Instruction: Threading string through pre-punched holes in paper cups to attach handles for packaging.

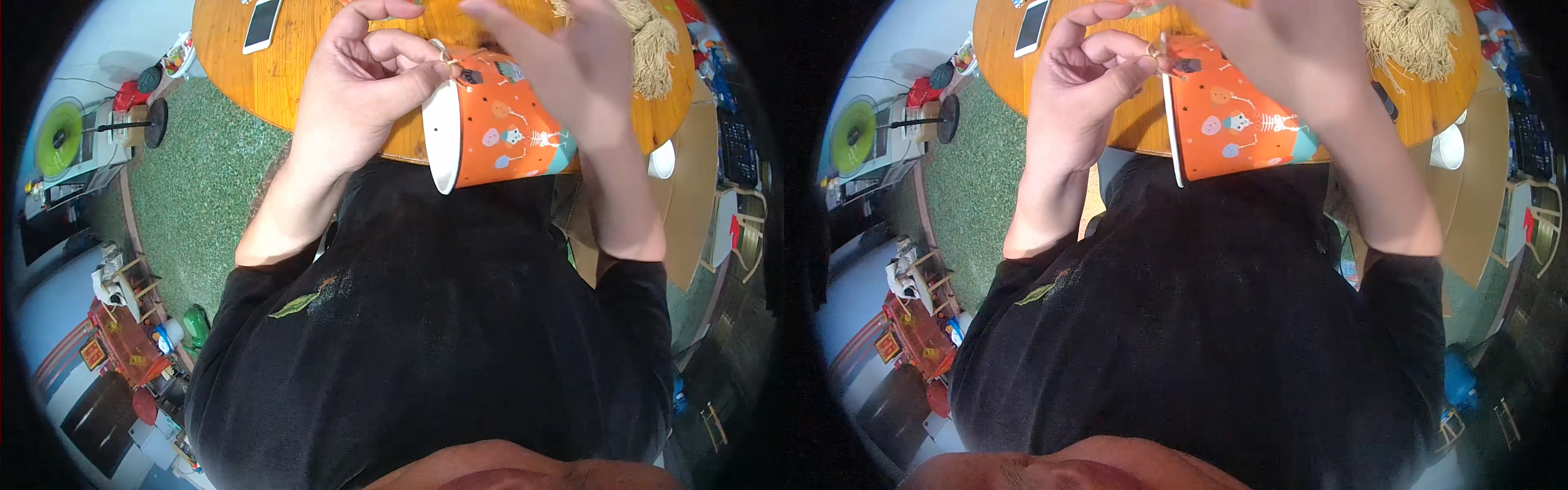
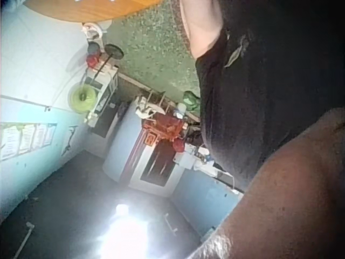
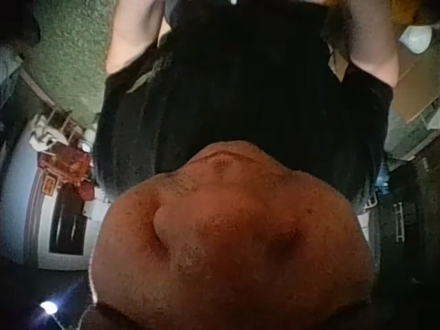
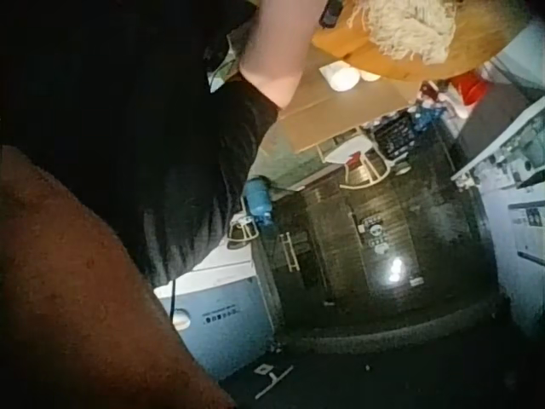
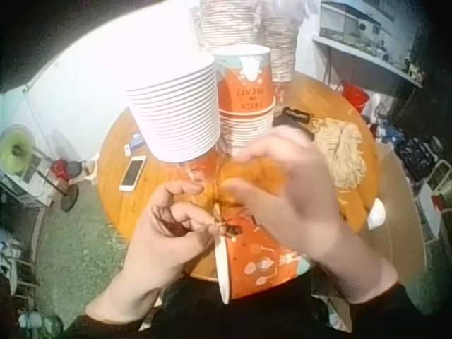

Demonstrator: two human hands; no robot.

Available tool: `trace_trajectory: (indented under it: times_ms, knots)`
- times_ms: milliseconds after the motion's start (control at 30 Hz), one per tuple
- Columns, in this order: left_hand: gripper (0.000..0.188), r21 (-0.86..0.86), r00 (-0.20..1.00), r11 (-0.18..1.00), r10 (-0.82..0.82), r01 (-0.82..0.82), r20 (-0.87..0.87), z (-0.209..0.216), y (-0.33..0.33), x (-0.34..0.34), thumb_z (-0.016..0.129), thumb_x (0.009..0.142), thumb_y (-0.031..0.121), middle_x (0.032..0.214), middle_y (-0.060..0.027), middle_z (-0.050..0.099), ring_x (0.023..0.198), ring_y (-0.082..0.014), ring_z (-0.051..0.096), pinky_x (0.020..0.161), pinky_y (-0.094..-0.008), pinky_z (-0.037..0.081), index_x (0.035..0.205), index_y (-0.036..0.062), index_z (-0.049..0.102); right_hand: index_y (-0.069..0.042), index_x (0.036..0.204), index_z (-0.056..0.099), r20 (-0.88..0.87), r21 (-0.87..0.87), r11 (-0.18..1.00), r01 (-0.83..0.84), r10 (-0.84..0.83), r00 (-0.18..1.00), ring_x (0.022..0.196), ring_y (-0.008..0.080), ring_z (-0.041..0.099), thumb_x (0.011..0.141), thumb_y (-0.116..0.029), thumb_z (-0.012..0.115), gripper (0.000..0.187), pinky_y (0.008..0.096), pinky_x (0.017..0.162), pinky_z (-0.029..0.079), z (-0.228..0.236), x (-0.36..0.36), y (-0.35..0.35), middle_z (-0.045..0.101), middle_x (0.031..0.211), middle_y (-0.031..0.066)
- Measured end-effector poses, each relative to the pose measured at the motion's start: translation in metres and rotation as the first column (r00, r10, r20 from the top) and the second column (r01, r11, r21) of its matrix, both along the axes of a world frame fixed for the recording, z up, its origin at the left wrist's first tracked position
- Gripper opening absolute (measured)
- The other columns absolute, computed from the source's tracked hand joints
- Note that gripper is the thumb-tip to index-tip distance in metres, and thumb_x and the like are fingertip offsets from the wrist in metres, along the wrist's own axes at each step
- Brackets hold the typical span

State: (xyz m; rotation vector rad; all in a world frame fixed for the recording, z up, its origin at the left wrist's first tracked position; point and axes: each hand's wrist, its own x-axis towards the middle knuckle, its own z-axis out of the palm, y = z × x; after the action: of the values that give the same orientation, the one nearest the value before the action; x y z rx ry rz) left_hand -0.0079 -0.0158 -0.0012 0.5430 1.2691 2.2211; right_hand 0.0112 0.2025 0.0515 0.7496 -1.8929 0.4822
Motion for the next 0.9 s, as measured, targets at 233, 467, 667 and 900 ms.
trace_trajectory:
  times_ms: [233,467,667,900]
  knots:
    - [0.042,-0.031,0.994,0.998,0.049,-0.052,-0.095,-0.012,0.013,0.003,0.067,0.096,-0.013,0.098,-0.0145,0.078,0.088,-0.0151,0.074,0.076,-0.0251,0.056,0.132,-0.0002,0.05,-0.003,0.106,0.079,0.672,-0.368,0.915,0.168,0.136,0.728,0.082,0.008,0.06,0.087,-0.004,0.085,0.021,0.0242,0.073,0.049,-0.04,0.066,-0.002,0.068,0.091,0.0012]
    - [0.037,-0.078,0.98,0.997,0.013,-0.029,-0.199,-0.01,0.017,0.003,0.068,0.098,-0.011,0.101,-0.0117,0.076,0.089,-0.0121,0.07,0.081,-0.0251,0.055,0.13,0.0,0.052,-0.004,0.104,0.081,0.765,-0.346,0.915,0.207,0.148,0.627,0.078,0.0068,0.057,0.089,-0.007,0.084,0.016,0.0232,0.069,0.046,-0.032,0.062,-0.003,0.066,0.09,-0.0004]
    - [0.033,-0.073,0.986,0.997,-0.003,-0.01,-0.168,-0.009,0.017,0.003,0.068,0.098,-0.01,0.1,-0.0084,0.075,0.088,-0.0111,0.069,0.081,-0.0244,0.055,0.126,0.0003,0.055,-0.002,0.097,0.076,0.701,-0.316,0.939,0.139,0.132,0.7,0.076,0.0078,0.056,0.089,-0.003,0.081,0.009,0.024,0.069,0.046,-0.037,0.059,-0.001,0.068,0.088,0.0003]
    - [0.031,-0.054,0.984,0.998,-0.02,0.01,-0.177,-0.011,0.021,0.003,0.069,0.097,-0.01,0.098,-0.0067,0.074,0.088,-0.0103,0.069,0.081,-0.0239,0.055,0.124,0.0001,0.057,-0.002,0.097,0.073,0.586,-0.323,0.944,0.068,0.143,0.798,0.077,0.0101,0.059,0.089,0.002,0.078,0.01,0.0253,0.07,0.047,-0.047,0.062,0.002,0.069,0.09,0.0026]
